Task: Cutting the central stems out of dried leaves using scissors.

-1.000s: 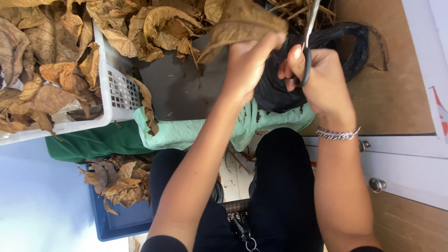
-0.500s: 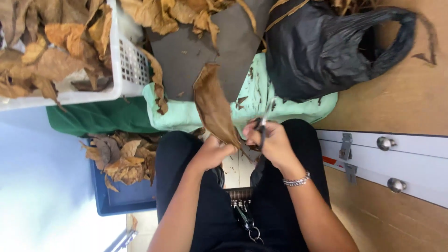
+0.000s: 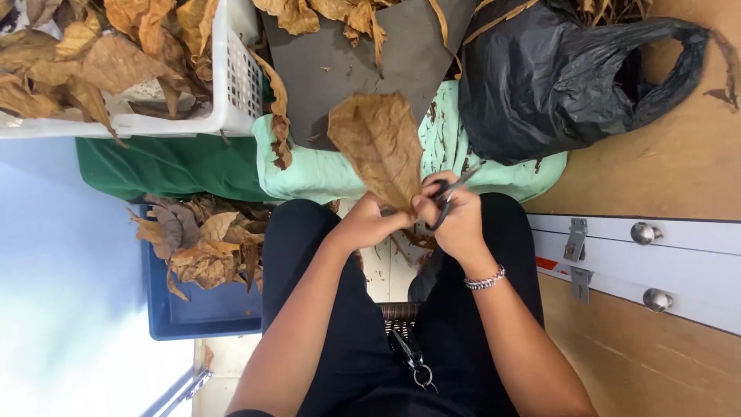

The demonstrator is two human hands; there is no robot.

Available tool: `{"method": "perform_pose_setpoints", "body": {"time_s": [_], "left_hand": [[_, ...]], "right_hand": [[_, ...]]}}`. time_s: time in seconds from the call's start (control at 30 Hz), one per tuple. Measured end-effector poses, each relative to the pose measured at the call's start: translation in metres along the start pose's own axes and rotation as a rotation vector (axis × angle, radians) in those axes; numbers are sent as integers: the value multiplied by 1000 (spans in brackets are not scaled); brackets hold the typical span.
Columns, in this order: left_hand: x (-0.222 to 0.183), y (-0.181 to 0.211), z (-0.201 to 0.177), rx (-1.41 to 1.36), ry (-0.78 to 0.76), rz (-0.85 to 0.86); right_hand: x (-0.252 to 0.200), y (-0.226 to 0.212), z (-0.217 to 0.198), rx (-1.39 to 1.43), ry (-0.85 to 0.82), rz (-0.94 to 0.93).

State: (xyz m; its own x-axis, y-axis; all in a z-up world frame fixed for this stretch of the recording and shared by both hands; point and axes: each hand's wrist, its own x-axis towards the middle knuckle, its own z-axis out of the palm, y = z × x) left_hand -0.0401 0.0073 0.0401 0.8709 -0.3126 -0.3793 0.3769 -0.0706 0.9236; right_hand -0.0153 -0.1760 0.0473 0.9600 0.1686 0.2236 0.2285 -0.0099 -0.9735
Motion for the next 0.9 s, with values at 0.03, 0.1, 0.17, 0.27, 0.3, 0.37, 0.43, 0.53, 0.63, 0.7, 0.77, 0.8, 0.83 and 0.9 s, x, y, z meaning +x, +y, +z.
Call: {"method": "perform_pose_setpoints", "body": {"time_s": [0.03, 0.1, 0.17, 0.27, 0.3, 0.37, 0.43, 0.53, 0.63, 0.7, 0.77, 0.8, 0.83, 0.9], "left_hand": [[-2, 8, 2, -2, 1, 3], [-5, 22, 6, -109, 118, 244], [-2, 17, 10, -178, 175, 278], [4, 9, 16, -217, 277, 327], [6, 6, 17, -186, 322, 340], [6, 5, 18, -173, 352, 341], [10, 0, 16, -159, 382, 339], [15, -5, 11, -210, 421, 352], [10, 3, 8, -257, 439, 329], [11, 1, 10, -409, 448, 301], [14, 1, 12, -419, 442, 299], [15, 0, 12, -428, 440, 299], [13, 3, 13, -428, 439, 299], [10, 8, 15, -429, 409, 293]], "right_hand": [[3, -2, 2, -2, -3, -2], [10, -5, 7, 39, 113, -11], [14, 5, 8, 71, 148, -22], [16, 14, 9, 116, 198, 28], [16, 16, 9, 131, 211, 90], [14, 9, 10, 137, 187, 193], [7, 0, 7, 144, 163, 298], [-7, -17, 2, -32, -32, 419], [-21, -33, 2, -23, -262, 586], [-28, -36, 2, -113, -383, 673], [-26, -30, 3, -107, -379, 682], [-25, -27, 4, -101, -380, 687], [-25, -25, 4, -101, -379, 687], [-21, -20, 4, -81, -368, 649]]}}
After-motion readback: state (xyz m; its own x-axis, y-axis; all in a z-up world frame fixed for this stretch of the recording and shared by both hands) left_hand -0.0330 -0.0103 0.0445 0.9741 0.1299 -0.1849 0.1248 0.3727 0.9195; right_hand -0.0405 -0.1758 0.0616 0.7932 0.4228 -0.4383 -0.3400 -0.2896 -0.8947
